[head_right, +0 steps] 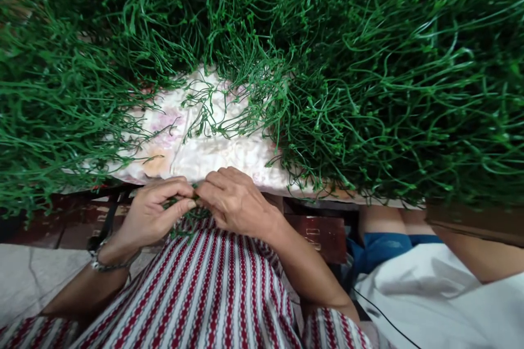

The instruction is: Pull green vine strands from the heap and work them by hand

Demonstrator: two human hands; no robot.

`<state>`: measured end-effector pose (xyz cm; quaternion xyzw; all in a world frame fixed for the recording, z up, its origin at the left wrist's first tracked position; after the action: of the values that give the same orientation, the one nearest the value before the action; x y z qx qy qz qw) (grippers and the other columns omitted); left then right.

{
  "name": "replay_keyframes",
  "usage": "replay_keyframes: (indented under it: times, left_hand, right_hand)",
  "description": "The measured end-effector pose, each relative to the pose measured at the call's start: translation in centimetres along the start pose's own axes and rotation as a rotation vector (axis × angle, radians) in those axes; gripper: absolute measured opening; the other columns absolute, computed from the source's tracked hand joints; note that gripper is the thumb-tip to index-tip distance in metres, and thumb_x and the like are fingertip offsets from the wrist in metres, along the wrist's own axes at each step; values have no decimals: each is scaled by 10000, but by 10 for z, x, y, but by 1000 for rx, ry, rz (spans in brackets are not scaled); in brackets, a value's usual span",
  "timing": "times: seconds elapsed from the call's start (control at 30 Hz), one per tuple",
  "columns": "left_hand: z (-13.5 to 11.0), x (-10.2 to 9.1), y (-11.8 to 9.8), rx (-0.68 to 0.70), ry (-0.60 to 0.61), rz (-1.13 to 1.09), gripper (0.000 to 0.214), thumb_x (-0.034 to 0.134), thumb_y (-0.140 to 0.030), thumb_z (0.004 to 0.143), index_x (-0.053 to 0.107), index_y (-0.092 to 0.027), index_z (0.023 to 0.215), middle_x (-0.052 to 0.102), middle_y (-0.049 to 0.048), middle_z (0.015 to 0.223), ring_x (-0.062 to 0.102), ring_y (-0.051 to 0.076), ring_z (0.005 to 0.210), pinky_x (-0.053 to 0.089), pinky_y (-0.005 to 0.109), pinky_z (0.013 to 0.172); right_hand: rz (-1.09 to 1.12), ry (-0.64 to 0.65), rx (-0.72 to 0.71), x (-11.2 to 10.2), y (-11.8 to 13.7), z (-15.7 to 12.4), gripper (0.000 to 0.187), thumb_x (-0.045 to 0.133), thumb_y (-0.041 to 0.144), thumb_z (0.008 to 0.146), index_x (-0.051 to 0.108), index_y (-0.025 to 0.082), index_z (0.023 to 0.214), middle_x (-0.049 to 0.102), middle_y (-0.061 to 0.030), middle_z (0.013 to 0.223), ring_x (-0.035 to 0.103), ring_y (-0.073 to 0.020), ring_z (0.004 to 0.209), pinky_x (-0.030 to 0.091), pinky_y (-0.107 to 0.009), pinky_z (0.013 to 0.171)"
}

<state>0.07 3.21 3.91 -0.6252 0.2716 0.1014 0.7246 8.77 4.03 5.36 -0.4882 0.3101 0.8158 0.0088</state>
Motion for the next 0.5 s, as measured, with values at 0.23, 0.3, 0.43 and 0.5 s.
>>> replay_keyframes:
  times: [0.23,0.3,0.43,0.5]
  left_hand:
    - [-2,7,-19,193,288,72,221,492,-73,772,563,-169,587,477,-22,527,429,101,513,308,244,510]
    - [4,0,-14,113,234,-39,180,531,-116,785,590,-171,624,523,-18,554,467,100,526,344,232,525]
    - [12,-5,8,-97,22,-299,83,596,-192,775,601,-174,694,560,-14,623,498,103,587,382,218,561]
    - [10,-4,19,-165,-83,-372,96,616,-227,765,588,-171,692,548,-13,624,491,105,591,380,214,552]
  right_hand:
    - [208,379,-135,10,11,-13,184,436,91,838,528,166,697,529,-6,698,462,-116,678,380,-250,646]
    - [281,255,-48,0,1,-8,153,443,134,879,552,154,773,539,-14,720,480,-110,688,388,-238,636]
    - [396,-137,112,-20,-16,0,194,439,275,916,540,122,979,563,-64,832,522,-129,778,433,-257,686]
    - [445,-174,136,-13,-14,2,293,495,367,884,512,124,1047,574,-76,892,536,-138,819,449,-263,705]
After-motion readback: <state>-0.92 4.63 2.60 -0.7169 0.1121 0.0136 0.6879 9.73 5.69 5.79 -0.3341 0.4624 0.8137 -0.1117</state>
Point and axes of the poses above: each hand's wrist, its own z-axis towards the middle knuckle, its own x-axis out of the palm, y = z × x, the point moved 9 cm from there along z, towards the middle knuckle
